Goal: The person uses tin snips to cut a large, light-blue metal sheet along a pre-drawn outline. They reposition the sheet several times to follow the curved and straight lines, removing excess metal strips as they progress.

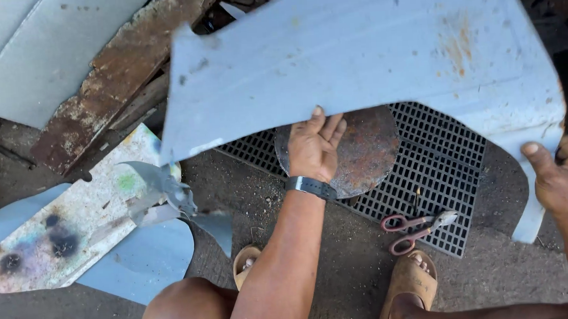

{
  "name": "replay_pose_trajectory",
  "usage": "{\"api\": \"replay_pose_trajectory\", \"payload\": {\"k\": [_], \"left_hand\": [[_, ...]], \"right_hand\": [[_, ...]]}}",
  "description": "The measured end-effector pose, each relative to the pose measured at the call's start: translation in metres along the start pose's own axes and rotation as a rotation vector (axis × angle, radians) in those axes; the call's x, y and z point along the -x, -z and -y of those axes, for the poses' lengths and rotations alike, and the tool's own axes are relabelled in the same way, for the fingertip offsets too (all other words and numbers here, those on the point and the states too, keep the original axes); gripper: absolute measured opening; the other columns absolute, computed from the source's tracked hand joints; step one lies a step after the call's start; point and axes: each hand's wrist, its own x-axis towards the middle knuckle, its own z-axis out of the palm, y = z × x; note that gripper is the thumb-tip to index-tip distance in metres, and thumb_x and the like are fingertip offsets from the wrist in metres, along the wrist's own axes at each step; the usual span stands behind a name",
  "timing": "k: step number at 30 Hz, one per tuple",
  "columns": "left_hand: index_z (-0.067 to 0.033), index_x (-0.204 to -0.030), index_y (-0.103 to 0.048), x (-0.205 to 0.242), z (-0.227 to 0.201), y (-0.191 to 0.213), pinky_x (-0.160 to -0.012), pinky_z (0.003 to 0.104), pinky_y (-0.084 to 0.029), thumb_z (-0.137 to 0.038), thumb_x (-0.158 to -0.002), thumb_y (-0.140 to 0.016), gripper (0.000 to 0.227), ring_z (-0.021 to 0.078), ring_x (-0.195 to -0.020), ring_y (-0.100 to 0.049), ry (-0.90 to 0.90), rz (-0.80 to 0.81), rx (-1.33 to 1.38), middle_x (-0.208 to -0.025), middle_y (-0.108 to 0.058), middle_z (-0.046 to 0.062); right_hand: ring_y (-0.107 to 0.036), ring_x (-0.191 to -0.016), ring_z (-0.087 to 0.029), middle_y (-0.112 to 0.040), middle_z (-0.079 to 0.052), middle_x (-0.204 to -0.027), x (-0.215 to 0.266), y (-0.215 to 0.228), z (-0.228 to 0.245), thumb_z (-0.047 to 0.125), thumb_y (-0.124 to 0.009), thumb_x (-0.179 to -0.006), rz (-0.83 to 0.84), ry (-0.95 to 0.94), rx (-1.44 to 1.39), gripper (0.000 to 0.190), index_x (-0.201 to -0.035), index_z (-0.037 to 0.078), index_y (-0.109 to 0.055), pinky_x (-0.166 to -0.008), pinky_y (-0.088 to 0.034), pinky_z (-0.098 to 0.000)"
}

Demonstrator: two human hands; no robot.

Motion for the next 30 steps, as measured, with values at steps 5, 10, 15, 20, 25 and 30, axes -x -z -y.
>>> {"api": "replay_pose_trajectory", "payload": {"k": [5,10,15,20,25,30], "left_hand": [[-0.0119,-0.098,-0.053,-0.004,0.022,0.002,-0.081,0.044,-0.062,-0.007,-0.099,-0.067,0.015,0.0340,-0.093,-0.077,0.022,-0.051,-0.162,-0.111,-0.077,0.014],[-0.0089,-0.125,-0.065,0.055,0.005,-0.034,-0.060,0.027,-0.058,-0.018,-0.110,-0.054,0.021,0.0218,-0.084,-0.074,0.137,-0.066,-0.572,-0.112,-0.072,0.010],[-0.0032,-0.126,-0.071,0.055,-0.053,0.023,-0.055,0.041,-0.063,0.005,-0.092,-0.070,0.035,0.0326,-0.074,-0.077,-0.651,0.271,-0.340,-0.111,-0.075,0.020],[-0.0217,-0.113,-0.069,0.125,-0.204,0.043,-0.081,0.028,-0.064,-0.014,-0.106,-0.061,0.013,0.0126,-0.098,-0.075,-1.143,-0.104,-0.883,-0.117,-0.074,-0.002],[-0.0073,-0.116,-0.068,0.072,-0.281,0.140,-0.075,0.033,-0.054,0.010,-0.087,-0.037,0.046,0.0185,-0.095,-0.062,-0.929,-0.225,-1.297,-0.111,-0.067,0.003],[-0.0239,-0.150,-0.041,0.074,-0.228,0.125,-0.089,0.050,-0.049,-0.052,-0.092,-0.064,0.069,0.0342,-0.108,-0.065,-0.232,-0.417,-1.750,-0.130,-0.068,0.008]], "right_hand": [[-0.045,-0.079,-0.022,-0.048,-0.005,-0.087,0.017,-0.019,-0.050,0.035,-0.081,-0.121,-0.019,-0.142,0.048,0.045,-0.099,0.002,-0.060,-0.063,-0.034,-0.0444],[-0.038,-0.137,-0.059,-0.039,-0.024,-0.159,0.002,-0.023,0.032,0.037,-0.066,-0.103,0.180,-0.471,0.136,0.072,-0.161,0.004,-0.040,-0.108,-0.041,-0.0808],[-0.051,-0.062,-0.037,-0.052,-0.016,-0.077,-0.014,-0.034,-0.043,0.045,-0.078,-0.118,0.144,-0.373,0.176,0.045,-0.108,0.001,-0.074,-0.054,-0.034,-0.0652],[-0.031,-0.146,-0.053,-0.029,-0.021,-0.164,-0.016,-0.033,0.072,0.038,-0.066,-0.105,0.260,-0.680,0.072,0.073,-0.161,0.004,-0.034,-0.120,-0.034,-0.0756],[-0.065,-0.111,-0.038,-0.070,-0.021,-0.124,-0.049,-0.076,-0.061,0.039,-0.084,-0.113,0.073,-0.377,0.126,0.052,-0.125,-0.010,-0.074,-0.065,-0.045,-0.0651],[-0.062,-0.107,-0.054,-0.046,-0.031,-0.148,-0.040,-0.068,0.001,0.024,-0.065,-0.120,0.139,-0.576,-0.062,0.052,-0.156,-0.005,-0.041,-0.092,-0.057,-0.0714]]}}
